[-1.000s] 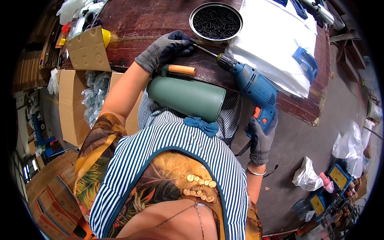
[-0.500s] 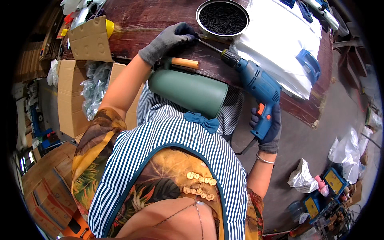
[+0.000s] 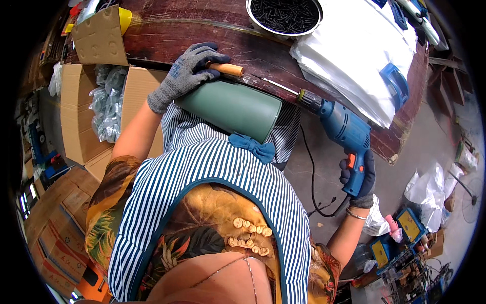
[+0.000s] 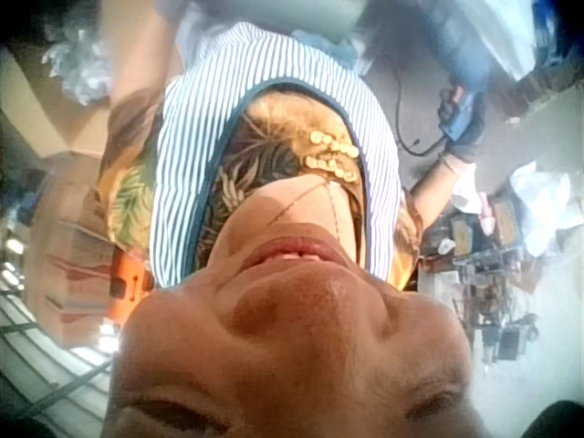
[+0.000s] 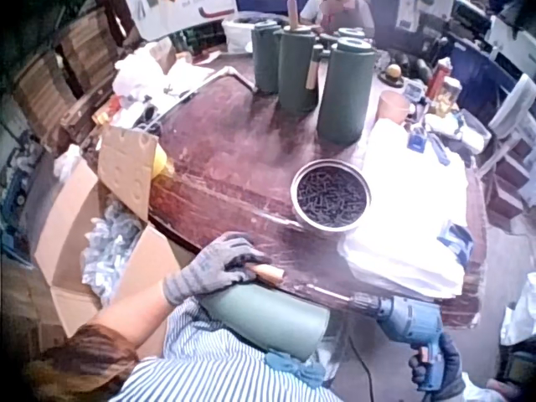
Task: The person assembles thermal pitchers by attaching wooden handles with a power drill, placing the finished pitchers into individual plastic bags, and then packing the bagged pitchers into a large cardboard box which is eventually taped closed.
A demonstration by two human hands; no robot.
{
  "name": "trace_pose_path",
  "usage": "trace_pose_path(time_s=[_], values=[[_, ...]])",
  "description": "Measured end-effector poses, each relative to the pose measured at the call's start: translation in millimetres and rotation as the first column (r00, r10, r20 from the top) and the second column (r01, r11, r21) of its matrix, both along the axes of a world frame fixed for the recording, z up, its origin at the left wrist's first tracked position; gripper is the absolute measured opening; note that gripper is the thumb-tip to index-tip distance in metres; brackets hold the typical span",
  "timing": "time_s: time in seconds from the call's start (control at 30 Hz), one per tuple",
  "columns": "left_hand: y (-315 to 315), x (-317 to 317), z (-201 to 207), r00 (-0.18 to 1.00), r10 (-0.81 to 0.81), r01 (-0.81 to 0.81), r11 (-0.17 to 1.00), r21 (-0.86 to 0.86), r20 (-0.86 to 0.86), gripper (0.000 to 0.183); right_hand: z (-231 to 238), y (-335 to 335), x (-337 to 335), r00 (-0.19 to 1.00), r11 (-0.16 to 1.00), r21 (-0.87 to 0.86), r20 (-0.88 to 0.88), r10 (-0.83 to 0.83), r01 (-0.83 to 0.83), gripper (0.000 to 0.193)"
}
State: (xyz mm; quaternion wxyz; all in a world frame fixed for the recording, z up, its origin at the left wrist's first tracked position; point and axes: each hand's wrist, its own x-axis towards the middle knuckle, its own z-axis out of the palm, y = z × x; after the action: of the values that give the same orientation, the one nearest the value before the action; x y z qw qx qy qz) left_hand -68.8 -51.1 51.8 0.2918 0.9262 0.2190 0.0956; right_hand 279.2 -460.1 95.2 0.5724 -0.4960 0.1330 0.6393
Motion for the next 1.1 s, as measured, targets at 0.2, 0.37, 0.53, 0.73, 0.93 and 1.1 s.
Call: trace_pose_path(time_s=[0.2, 0.37, 0.53, 0.73, 0.93, 1.1], values=[[-3, 0, 3, 1.0, 0.008, -0.009, 0.998, -0.065, -0.007, 0.045, 10, 20, 2, 0.997, 0.997, -0.056, 0.057, 0.05, -0.047, 0.062], [0, 2, -1, 1.0, 0.019, -0.02, 0.994, -0.104, -0.013, 0.044, 12, 46, 2, 0.993, 0.995, -0.04, 0.069, 0.092, -0.089, 0.061], [-2, -1, 9, 1.0, -0.01, 0.012, 0.993, -0.118, 0.018, 0.044, 22, 60, -16, 0.996, 0.995, -0.054, 0.019, 0.087, -0.086, 0.063], [8, -2, 15, 0.995, -0.073, 0.089, 0.956, -0.278, 0.069, 0.049, 27, 90, -29, 0.992, 0.978, -0.178, 0.047, 0.118, -0.108, 0.068], [0, 0, 14, 0.958, 0.132, 0.127, 0.594, -0.794, 0.253, 0.06, 13, 76, -18, 0.972, 0.975, -0.069, 0.093, 0.216, -0.21, 0.065], [6, 1, 15, 0.968, 0.059, 0.147, 0.656, -0.74, 0.245, 0.059, 13, 80, -19, 0.971, 0.974, -0.039, 0.079, 0.226, -0.223, 0.064]])
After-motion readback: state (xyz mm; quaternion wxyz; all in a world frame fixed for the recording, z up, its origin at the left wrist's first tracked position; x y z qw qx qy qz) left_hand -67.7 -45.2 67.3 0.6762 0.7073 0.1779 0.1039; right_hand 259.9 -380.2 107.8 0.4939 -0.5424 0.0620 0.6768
